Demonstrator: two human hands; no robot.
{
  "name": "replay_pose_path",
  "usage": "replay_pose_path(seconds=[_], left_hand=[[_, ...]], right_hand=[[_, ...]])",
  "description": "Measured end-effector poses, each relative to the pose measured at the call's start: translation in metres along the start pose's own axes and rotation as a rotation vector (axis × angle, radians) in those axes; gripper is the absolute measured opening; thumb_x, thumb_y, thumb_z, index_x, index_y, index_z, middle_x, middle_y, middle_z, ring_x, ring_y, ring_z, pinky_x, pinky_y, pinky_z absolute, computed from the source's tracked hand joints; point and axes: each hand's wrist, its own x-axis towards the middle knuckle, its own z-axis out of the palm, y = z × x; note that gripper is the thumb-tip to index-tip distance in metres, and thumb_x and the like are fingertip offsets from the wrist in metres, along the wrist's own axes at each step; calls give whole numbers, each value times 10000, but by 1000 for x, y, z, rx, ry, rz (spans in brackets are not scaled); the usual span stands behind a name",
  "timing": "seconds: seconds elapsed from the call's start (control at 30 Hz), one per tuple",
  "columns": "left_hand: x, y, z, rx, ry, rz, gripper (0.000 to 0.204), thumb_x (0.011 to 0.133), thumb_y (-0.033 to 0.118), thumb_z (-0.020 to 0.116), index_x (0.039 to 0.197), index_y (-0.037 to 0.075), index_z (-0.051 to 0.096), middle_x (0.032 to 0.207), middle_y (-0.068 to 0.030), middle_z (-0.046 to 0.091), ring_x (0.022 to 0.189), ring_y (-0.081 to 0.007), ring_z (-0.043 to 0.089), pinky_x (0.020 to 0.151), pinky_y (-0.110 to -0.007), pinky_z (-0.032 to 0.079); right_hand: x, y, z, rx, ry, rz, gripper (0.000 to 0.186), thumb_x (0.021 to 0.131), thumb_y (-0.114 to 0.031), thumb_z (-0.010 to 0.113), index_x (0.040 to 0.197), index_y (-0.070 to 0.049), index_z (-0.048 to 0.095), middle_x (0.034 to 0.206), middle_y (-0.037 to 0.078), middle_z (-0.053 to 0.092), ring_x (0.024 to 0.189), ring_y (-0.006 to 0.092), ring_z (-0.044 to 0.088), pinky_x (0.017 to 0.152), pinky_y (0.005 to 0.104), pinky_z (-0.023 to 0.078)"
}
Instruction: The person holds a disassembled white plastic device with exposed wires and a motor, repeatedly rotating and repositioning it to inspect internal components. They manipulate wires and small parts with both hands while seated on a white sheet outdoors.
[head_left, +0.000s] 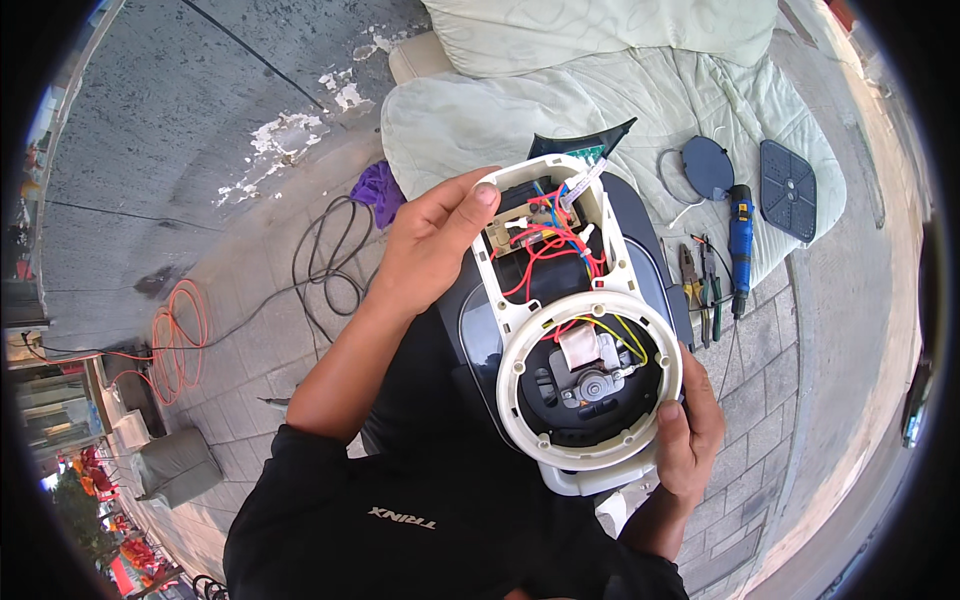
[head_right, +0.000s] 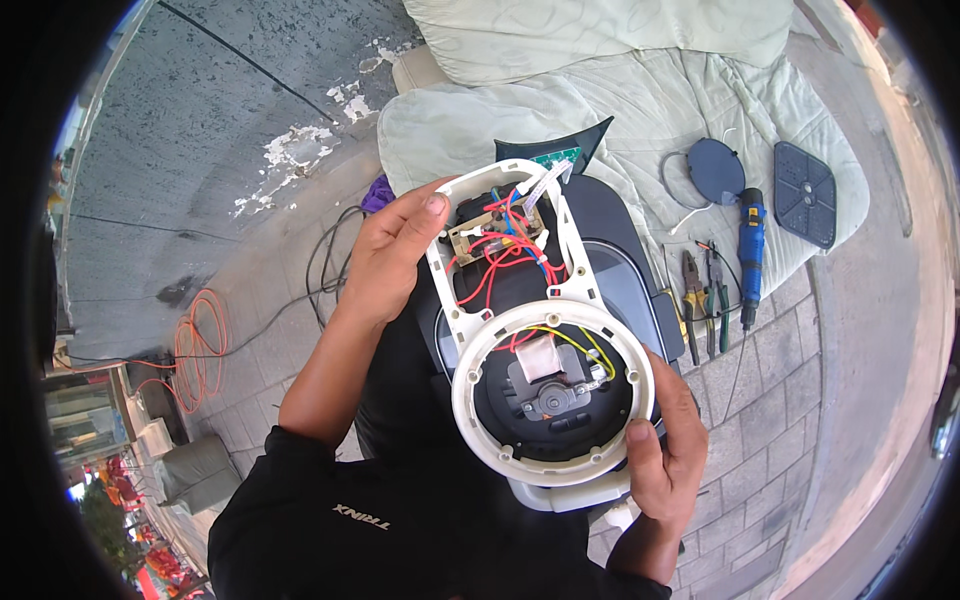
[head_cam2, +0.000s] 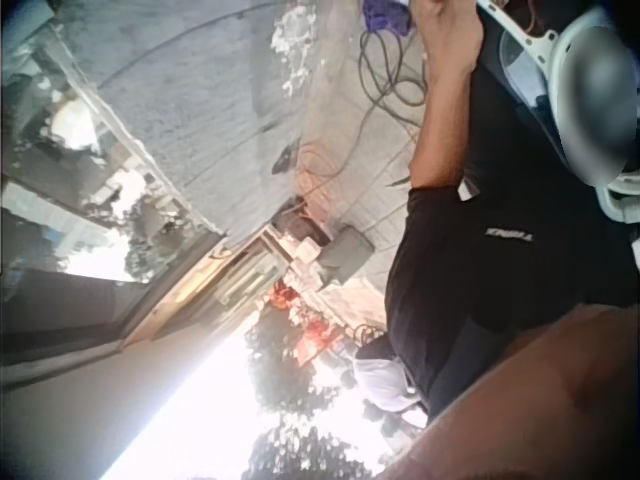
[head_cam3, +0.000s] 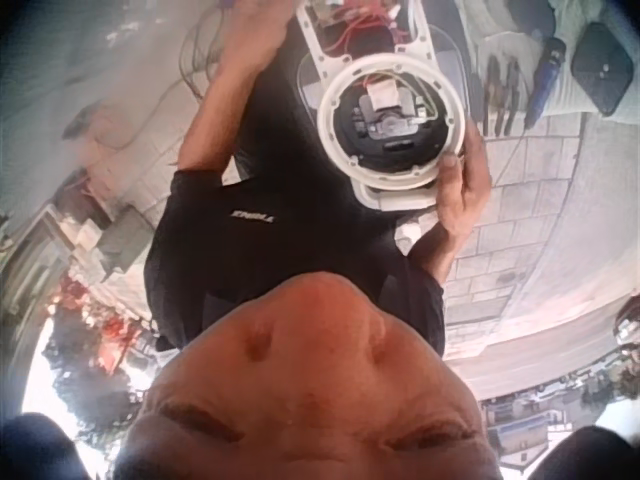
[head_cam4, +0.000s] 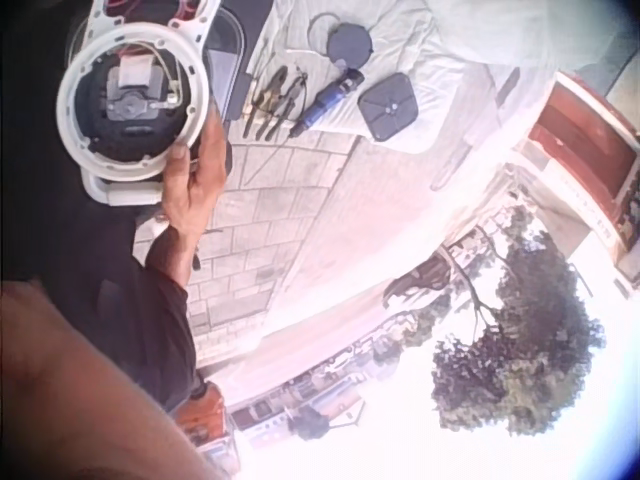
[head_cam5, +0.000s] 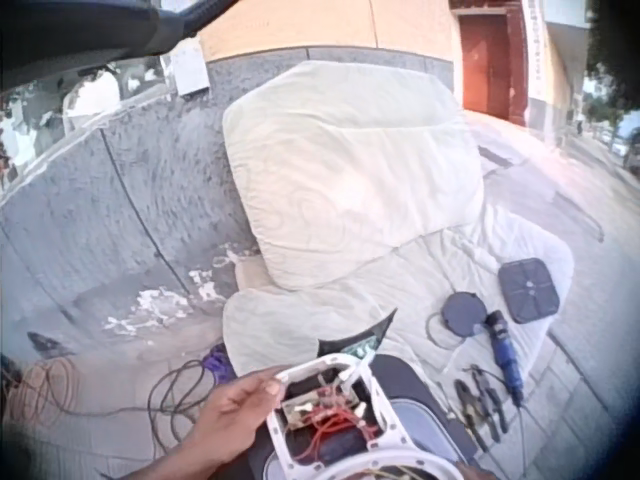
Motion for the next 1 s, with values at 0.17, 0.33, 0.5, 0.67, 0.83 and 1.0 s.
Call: replay_pose_path(seconds=[0.17,0.33,0.5,0.67,0.83,1.0], left_hand=[[0,-12,0,-9,4,44,421,1098,242,611,1389,-61,633,1161,-68,733,1039,-86,638,904,-254,517],[-5,-12,-4,-39,11,70,401,1098,203,607,1387,-75,621,1148,-73,731,1002,-82,641,877,-245,519],[-6,-14,-4,9,11,98,375,1102,199,560,1371,-48,645,1158,-79,747,1027,-102,660,912,-262,510],[6,-21,-6,66,-27,119,388,1103,210,538,1371,-55,631,1164,-76,734,1016,-95,655,901,-259,510],[8,-18,-14,-88,-67,51,363,1085,186,572,1353,-47,648,1118,-60,730,976,-85,652,874,-259,522],[16,-30,-19,-332,-91,-88,343,1039,149,646,1323,-43,663,1094,-85,745,913,-105,695,805,-267,562]], right_hand=[[0,-3,3,-32,14,0,624,996,-356,601,1442,79,575,1385,240,647,1299,315,613,1135,407,418],[-3,1,4,-61,8,-4,625,1026,-353,578,1459,96,552,1389,235,642,1305,296,601,1142,394,406],[-5,-2,4,-79,-3,35,612,1038,-375,543,1456,72,566,1422,253,625,1334,344,596,1148,420,410],[-1,-6,7,-89,14,46,584,1038,-350,536,1437,75,575,1418,245,629,1333,350,596,1148,419,410],[3,-9,9,-91,-11,5,612,1040,-316,529,1487,101,520,1397,226,636,1323,273,577,1150,380,392],[-1,-7,12,-72,48,30,607,1026,-314,549,1462,108,538,1386,241,635,1317,293,585,1151,390,393]])
